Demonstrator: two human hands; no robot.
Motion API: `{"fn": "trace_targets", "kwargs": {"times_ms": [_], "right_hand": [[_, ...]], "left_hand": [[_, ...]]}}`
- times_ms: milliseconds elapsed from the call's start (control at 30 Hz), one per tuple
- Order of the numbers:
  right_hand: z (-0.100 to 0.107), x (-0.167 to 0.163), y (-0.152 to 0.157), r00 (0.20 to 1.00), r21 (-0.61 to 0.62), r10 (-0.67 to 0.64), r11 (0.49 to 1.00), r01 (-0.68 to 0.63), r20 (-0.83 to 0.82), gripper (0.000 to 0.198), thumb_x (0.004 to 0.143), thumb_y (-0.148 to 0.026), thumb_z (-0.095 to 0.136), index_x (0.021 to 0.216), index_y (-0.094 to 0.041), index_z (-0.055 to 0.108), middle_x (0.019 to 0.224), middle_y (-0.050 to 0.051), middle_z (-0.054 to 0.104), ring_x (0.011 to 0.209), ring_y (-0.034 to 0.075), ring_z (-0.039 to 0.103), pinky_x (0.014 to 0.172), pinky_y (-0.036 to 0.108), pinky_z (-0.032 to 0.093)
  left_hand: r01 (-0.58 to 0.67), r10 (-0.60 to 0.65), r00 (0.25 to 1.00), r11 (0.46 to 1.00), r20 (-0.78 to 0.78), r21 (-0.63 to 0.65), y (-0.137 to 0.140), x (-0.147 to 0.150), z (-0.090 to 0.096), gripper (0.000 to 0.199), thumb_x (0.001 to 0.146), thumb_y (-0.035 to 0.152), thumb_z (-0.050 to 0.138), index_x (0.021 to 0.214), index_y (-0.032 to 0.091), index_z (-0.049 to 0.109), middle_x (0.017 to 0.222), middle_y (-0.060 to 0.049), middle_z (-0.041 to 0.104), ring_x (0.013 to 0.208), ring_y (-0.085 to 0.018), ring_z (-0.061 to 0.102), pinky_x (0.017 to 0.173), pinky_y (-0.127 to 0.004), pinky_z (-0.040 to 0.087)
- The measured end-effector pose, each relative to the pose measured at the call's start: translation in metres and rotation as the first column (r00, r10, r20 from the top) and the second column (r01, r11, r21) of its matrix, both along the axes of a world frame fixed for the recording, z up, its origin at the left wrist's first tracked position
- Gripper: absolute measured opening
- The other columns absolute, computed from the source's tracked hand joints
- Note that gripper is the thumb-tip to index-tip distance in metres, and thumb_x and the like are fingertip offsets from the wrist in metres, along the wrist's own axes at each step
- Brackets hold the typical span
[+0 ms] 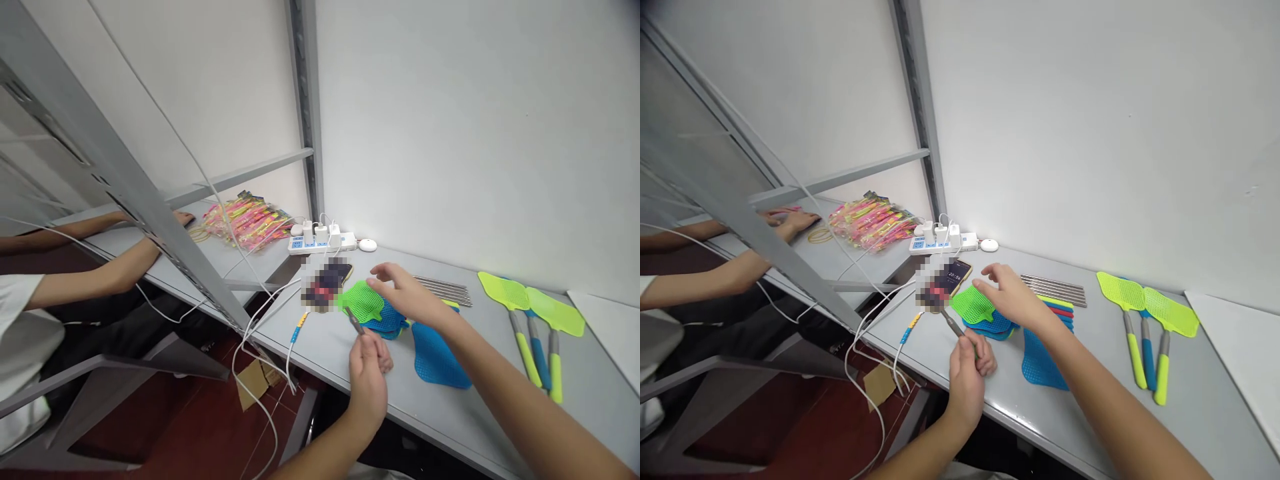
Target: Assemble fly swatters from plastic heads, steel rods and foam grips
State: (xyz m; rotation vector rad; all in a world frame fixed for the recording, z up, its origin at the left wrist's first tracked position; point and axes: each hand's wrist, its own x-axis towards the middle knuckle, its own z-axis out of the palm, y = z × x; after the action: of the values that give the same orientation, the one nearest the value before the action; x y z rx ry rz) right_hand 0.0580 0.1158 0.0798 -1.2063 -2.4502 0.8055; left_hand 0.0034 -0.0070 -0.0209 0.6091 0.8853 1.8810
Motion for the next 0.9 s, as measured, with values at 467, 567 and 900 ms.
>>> {"fn": "trace_targets", "kwargs": {"times_ms": [467,567,900], "right_hand": [[-0.047,-0.066,0.056,0.957,0.033,0.025,0.999,-0.036,0.289,0.096,0.053,-0.052,0.084,0.133,-0.015,0.047,0.116,0.022,0.061,0.109,0.041,0.055,0.095,0.056,0.03],[-0.04,-0.059,0.066,0.979,-0.038,0.037,0.999,-0.03,0.2,0.078,0.061,-0.046,0.081,0.127,-0.016,0.053,0.109,0.016,0.065,0.1,0.033,0.06,0.088,0.044,0.04],[0.03,0.066,0.064,0.904,-0.18,-0.27,0.959,0.22,-0.333,0.043,0.082,-0.054,0.054,0.106,-0.022,0.07,0.102,0.006,0.071,0.094,0.025,0.063,0.077,0.033,0.049]], "left_hand": [[-0.122,0.122,0.992,0.959,-0.015,-0.256,0.012,-0.043,0.009,0.044,0.09,0.061,0.048,0.079,0.018,0.048,0.057,0.007,0.043,0.04,-0.004,0.028,0.039,-0.018,0.021],[-0.115,0.109,0.993,0.956,-0.039,-0.269,0.011,-0.041,0.013,0.04,0.09,0.06,0.048,0.091,0.019,0.05,0.057,0.007,0.044,0.04,-0.004,0.028,0.039,-0.017,0.019],[0.405,-0.418,0.902,0.906,-0.109,-0.123,0.053,0.017,0.083,0.04,0.092,0.058,0.045,0.085,0.019,0.052,0.057,0.006,0.041,0.042,-0.005,0.031,0.04,-0.017,0.024]]}}
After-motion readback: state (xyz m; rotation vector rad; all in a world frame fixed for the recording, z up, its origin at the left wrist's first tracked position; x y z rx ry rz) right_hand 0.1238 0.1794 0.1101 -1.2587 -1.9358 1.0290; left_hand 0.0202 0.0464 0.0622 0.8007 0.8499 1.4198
